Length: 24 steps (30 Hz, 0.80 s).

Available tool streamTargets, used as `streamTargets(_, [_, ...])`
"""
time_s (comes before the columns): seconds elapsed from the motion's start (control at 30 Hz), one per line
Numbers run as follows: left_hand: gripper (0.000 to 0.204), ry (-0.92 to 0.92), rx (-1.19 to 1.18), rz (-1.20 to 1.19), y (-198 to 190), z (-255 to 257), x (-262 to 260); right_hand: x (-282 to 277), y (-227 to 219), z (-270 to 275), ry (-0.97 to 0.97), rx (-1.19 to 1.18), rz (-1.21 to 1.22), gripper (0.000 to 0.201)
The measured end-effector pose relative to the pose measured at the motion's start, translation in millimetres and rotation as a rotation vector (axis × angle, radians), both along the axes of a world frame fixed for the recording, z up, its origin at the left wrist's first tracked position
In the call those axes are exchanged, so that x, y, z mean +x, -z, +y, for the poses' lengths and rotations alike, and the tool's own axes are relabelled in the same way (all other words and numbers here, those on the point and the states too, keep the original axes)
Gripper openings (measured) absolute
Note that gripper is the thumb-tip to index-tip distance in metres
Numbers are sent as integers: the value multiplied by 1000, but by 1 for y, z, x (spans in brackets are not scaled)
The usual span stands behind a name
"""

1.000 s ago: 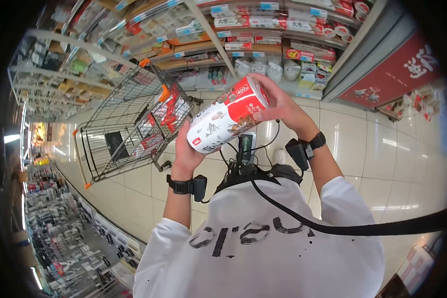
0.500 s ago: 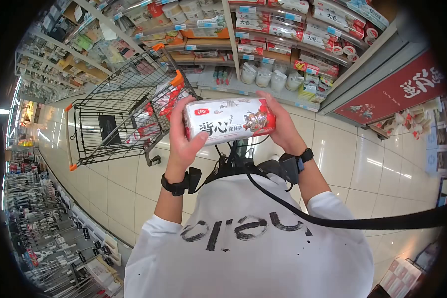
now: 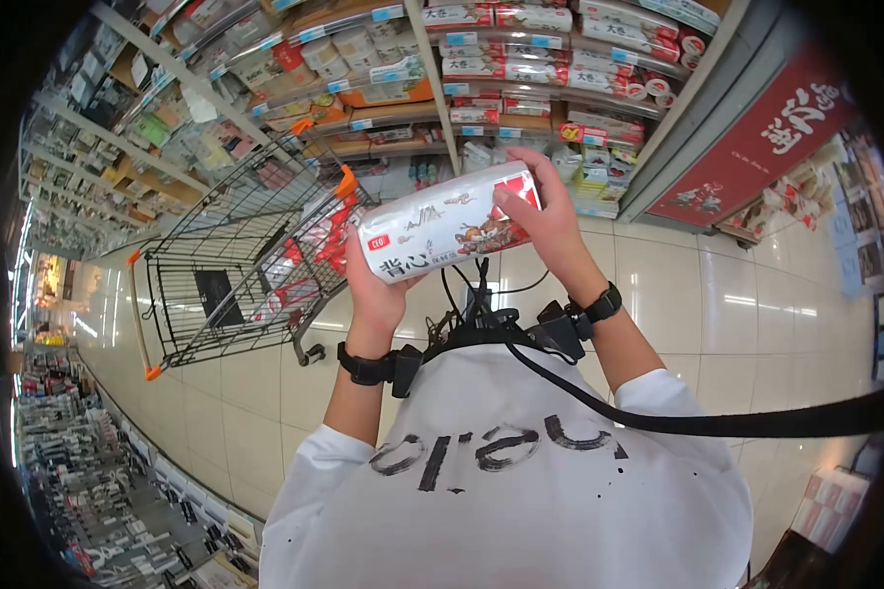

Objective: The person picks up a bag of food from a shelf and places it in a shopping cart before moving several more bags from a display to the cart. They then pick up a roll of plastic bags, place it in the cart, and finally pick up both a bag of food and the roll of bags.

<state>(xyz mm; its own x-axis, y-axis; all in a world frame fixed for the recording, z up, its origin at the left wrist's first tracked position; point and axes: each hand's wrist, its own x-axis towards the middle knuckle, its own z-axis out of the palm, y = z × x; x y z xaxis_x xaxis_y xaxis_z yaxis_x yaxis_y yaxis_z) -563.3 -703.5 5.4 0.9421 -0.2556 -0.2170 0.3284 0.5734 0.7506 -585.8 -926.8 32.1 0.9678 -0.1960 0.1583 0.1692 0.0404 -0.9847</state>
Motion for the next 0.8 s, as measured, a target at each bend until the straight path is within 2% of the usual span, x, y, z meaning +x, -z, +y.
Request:
streamTargets(0.07, [55, 91, -39, 20, 7, -2, 3, -5, 2, -9, -10, -110, -160, 51])
streamTargets(0.1, [56, 74, -78, -87, 8, -6, 4, -8, 5, -14, -49, -118, -264, 52])
streamTargets(0.13, [56, 82, -88, -83, 9, -10, 4, -8, 7, -17, -43, -128, -259, 52])
streamTargets(0.2, [56, -26, -56, -233, 7, -16, -2, -12, 10, -18, 29, 303, -356, 53])
streamTargets(0.23, [56, 0, -5, -348, 5, -16, -4, -16, 4, -16, 89, 291, -283, 52])
streamTargets(0.27, [56, 5, -10, -342, 1, -17, -6, -18, 7, -18, 95, 286, -278, 52])
streamTargets(0.33, [60, -69, 190, -645, -5, -19, -7, -16, 15, -27, 53, 530, 37, 50])
streamTargets(0.37, [69, -94, 315, -764, -6, -15, -4, -17, 17, -28, -12, 729, 96, 45])
streamTargets(0.4, [69, -91, 310, -764, -6, -15, -4, -19, 23, -30, -8, 726, 94, 45])
streamTargets(0.47, [77, -137, 326, -932, -5, -15, -5, -23, 36, -34, -15, 868, 137, 41])
streamTargets(0.53, [85, -145, 347, -964, -1, -9, -8, -26, 27, -33, -36, 833, 136, 41])
streamTargets(0.6, [88, -206, 560, -1180, -1, -2, -11, -24, 15, -30, -151, 648, 73, 42])
streamTargets(0.63, [90, -235, 571, -1192, -3, -4, -15, -26, 12, -29, -143, 604, 55, 41])
streamTargets(0.67, [88, -238, 479, -1174, 2, -8, -14, -25, 13, -30, -133, 596, 33, 41])
streamTargets(0.73, [85, -185, 431, -913, -4, -11, -19, -22, 21, -32, -203, 676, 107, 44])
streamTargets(0.77, [70, -168, 381, -888, -1, -12, -16, -21, 28, -30, -195, 693, 140, 50])
streamTargets(0.8, [70, -153, 377, -907, 8, -9, -13, -24, 27, -25, -184, 696, 119, 50])
